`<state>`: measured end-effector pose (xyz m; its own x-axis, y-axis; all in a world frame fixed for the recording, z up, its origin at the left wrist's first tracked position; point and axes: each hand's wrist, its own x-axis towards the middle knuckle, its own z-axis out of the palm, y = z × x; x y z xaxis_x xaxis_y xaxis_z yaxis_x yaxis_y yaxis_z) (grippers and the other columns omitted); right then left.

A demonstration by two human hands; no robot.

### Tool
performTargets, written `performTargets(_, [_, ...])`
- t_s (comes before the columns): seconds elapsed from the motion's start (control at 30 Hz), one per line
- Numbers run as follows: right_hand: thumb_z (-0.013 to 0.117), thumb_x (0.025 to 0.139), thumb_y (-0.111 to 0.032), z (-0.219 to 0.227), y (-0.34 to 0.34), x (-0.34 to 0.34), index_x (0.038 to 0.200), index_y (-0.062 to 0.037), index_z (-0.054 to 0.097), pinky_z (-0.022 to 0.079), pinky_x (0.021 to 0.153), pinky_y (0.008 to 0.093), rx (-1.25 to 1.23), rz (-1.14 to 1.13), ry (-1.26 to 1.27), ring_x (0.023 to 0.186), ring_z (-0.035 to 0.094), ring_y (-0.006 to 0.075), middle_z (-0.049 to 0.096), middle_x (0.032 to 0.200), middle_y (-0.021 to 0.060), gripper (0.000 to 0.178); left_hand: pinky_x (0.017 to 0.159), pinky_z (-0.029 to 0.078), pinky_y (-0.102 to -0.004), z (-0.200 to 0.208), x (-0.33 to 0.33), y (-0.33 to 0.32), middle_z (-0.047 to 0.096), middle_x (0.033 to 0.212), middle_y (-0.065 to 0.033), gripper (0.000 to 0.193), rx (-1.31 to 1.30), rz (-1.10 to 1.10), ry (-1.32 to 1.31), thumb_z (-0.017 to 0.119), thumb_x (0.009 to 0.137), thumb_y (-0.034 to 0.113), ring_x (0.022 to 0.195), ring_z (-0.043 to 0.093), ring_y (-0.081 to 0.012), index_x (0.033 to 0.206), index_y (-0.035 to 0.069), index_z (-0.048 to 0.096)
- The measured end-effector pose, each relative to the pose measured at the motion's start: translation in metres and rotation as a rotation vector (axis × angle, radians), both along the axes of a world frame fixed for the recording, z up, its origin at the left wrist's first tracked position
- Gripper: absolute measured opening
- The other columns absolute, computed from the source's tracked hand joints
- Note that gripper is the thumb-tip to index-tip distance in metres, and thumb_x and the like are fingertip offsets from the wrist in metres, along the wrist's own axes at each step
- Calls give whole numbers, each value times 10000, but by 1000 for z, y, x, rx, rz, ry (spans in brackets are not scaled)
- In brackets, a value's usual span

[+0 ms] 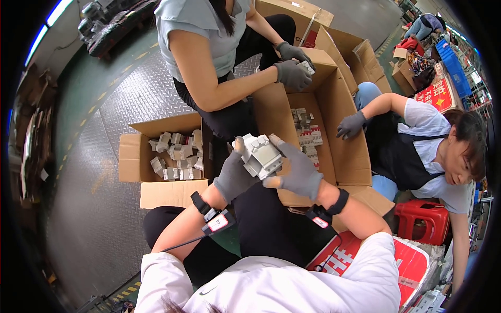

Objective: Assembling and packing electrical circuit breakers into a cardboard box while sitting on a workshop floor.

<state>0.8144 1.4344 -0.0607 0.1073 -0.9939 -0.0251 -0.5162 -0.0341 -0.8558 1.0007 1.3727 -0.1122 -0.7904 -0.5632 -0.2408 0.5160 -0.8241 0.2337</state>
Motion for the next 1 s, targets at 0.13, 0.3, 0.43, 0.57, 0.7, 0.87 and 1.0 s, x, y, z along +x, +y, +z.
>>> performTargets(0.13, [940, 587, -430, 4, -2, -17, 1566, -63, 223, 305, 1191, 438, -8, 138, 135, 1459, 301, 386, 328, 1553, 202, 1268, 1127, 382, -538, 3, 6, -11, 515, 1436, -167, 775, -22, -107, 111, 309, 990, 690, 1318, 504, -370, 1483, 98, 399])
performTargets(0.3, [948, 599, -335, -9, 2, -5, 1569, -52, 188, 290, 1200, 429, -34, 167, -114, 1443, 325, 357, 341, 1538, 182, 1265, 1145, 374, -487, 3, -2, -1, 497, 1446, -136, 755, -113, -108, 26, 406, 987, 653, 1349, 483, -299, 1489, 89, 389])
performTargets(0.43, [952, 594, -222, -14, 4, 6, 1522, -71, 249, 403, 1122, 393, 56, 77, -367, 1347, 457, 269, 443, 1430, 111, 1173, 1140, 383, -419, 9, 1, 0, 500, 1426, -108, 762, -365, -168, -183, 431, 983, 651, 1339, 481, -238, 1482, 77, 396])
performTargets(0.57, [915, 632, -132, -10, 12, 4, 1461, -102, 302, 465, 1052, 358, 37, 113, -507, 1245, 542, 216, 511, 1339, 92, 1031, 1056, 457, -381, 16, 11, -9, 551, 1364, -124, 782, -739, -349, -543, 366, 1006, 659, 1245, 557, -214, 1475, 34, 376])
performTargets(0.7, [868, 673, -65, -18, 13, 5, 1423, -91, 356, 510, 957, 319, 124, -51, -779, 1095, 608, 162, 570, 1246, 83, 908, 955, 501, -369, 15, 5, 6, 603, 1289, -174, 799, -715, -159, -760, 322, 1029, 642, 1151, 615, -242, 1458, -32, 346])
performTargets(0.87, [904, 638, -123, -25, -6, 7, 1372, -55, 426, 501, 933, 311, -53, -126, -512, 1075, 599, 158, 581, 1211, 57, 879, 953, 522, -404, 19, 9, -2, 361, 1505, -206, 1150, -1011, 92, -728, 795, 819, 510, 1185, 585, -280, 1572, -9, 98])
performTargets(1.0, [915, 643, -134, -13, -10, 11, 1473, -26, 301, 458, 1045, 361, -31, 2, -423, 1243, 528, 197, 510, 1362, 94, 1038, 1160, 339, -363, 24, 8, -10, 338, 1557, -160, 1086, -973, 119, -473, 845, 798, 413, 1406, 398, -244, 1564, -28, 214])
